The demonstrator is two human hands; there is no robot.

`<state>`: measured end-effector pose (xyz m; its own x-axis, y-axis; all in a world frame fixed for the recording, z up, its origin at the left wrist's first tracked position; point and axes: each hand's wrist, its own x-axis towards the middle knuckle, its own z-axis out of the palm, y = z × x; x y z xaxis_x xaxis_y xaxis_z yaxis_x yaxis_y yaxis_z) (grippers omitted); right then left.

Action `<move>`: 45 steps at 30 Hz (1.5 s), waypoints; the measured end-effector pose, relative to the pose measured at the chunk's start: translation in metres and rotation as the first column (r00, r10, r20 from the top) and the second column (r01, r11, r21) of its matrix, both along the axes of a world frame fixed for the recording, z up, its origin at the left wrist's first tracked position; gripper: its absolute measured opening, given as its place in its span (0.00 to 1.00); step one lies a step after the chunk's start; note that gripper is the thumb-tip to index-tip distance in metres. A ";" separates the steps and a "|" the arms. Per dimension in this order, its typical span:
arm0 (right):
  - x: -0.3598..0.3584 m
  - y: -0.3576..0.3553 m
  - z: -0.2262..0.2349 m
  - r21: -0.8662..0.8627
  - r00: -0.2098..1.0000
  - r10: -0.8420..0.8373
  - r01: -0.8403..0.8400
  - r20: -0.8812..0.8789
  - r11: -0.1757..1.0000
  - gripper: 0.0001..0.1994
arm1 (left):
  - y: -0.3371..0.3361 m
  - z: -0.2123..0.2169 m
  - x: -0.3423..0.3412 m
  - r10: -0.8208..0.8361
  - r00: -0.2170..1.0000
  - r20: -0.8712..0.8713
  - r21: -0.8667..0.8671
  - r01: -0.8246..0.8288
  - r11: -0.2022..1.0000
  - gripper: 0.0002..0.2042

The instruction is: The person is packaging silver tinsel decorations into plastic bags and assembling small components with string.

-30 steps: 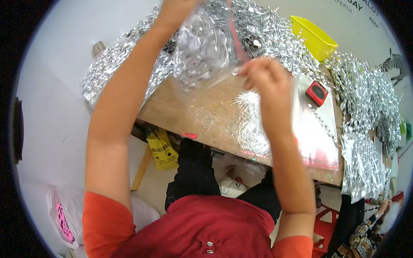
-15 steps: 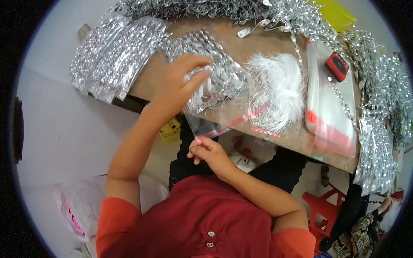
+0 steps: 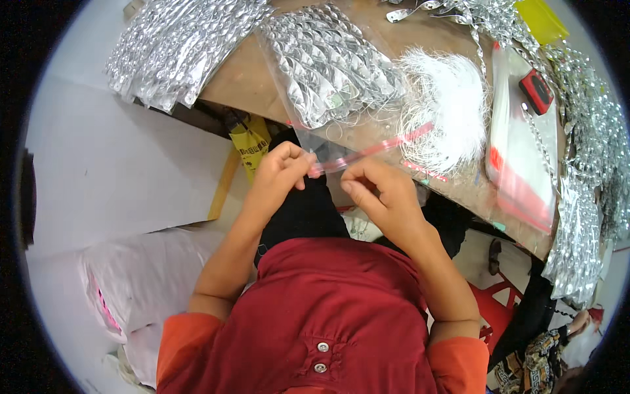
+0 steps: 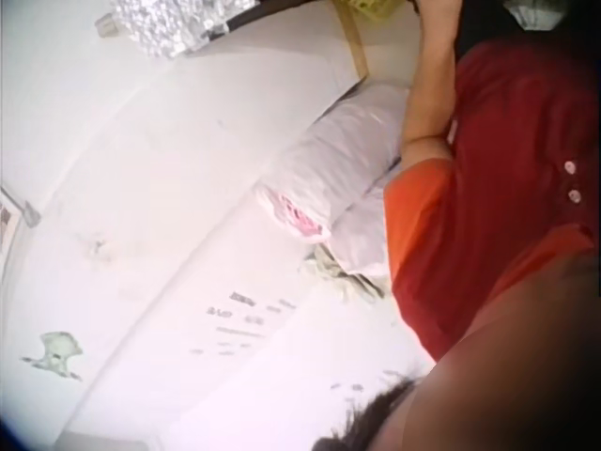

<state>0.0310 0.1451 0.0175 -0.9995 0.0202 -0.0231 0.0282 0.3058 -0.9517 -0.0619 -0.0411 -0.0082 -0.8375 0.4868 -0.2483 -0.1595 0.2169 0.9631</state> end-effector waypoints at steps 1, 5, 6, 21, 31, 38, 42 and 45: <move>-0.003 -0.001 -0.003 -0.002 1.000 0.000 0.000 0.000 1.000 0.04 | 0.000 -0.003 -0.003 0.000 1.000 0.000 -0.002 0.000 1.000 0.10; -0.014 -0.011 -0.003 0.140 0.989 -0.044 0.064 -0.144 0.988 0.04 | -0.007 -0.005 -0.003 -0.024 0.991 0.135 0.124 0.007 0.992 0.06; -0.018 -0.011 -0.004 0.223 0.979 0.006 0.041 -0.204 0.974 0.04 | -0.008 -0.006 -0.001 -0.008 0.989 0.147 0.139 -0.012 0.990 0.08; -0.048 0.048 0.023 0.449 0.890 -0.109 0.325 -0.443 0.832 0.20 | -0.006 -0.007 -0.021 0.049 0.987 0.152 0.218 -0.082 0.972 0.05; -0.086 0.008 -0.001 0.868 0.876 0.413 0.013 -0.249 0.497 0.32 | -0.042 -0.012 -0.024 0.043 0.984 0.172 0.186 -0.075 0.980 0.06; -0.080 0.007 -0.003 0.888 0.894 0.391 0.017 -0.218 0.459 0.34 | -0.042 -0.015 -0.024 0.036 0.976 0.214 0.213 -0.082 0.974 0.06; -0.087 0.005 -0.002 0.885 0.893 0.396 0.004 -0.213 0.465 0.34 | -0.041 -0.016 -0.024 0.055 0.974 0.218 0.238 -0.108 0.965 0.06; -0.087 0.004 0.006 0.849 0.891 0.405 -0.044 -0.204 0.526 0.32 | -0.043 -0.014 -0.029 0.047 0.959 0.280 0.291 -0.131 0.948 0.05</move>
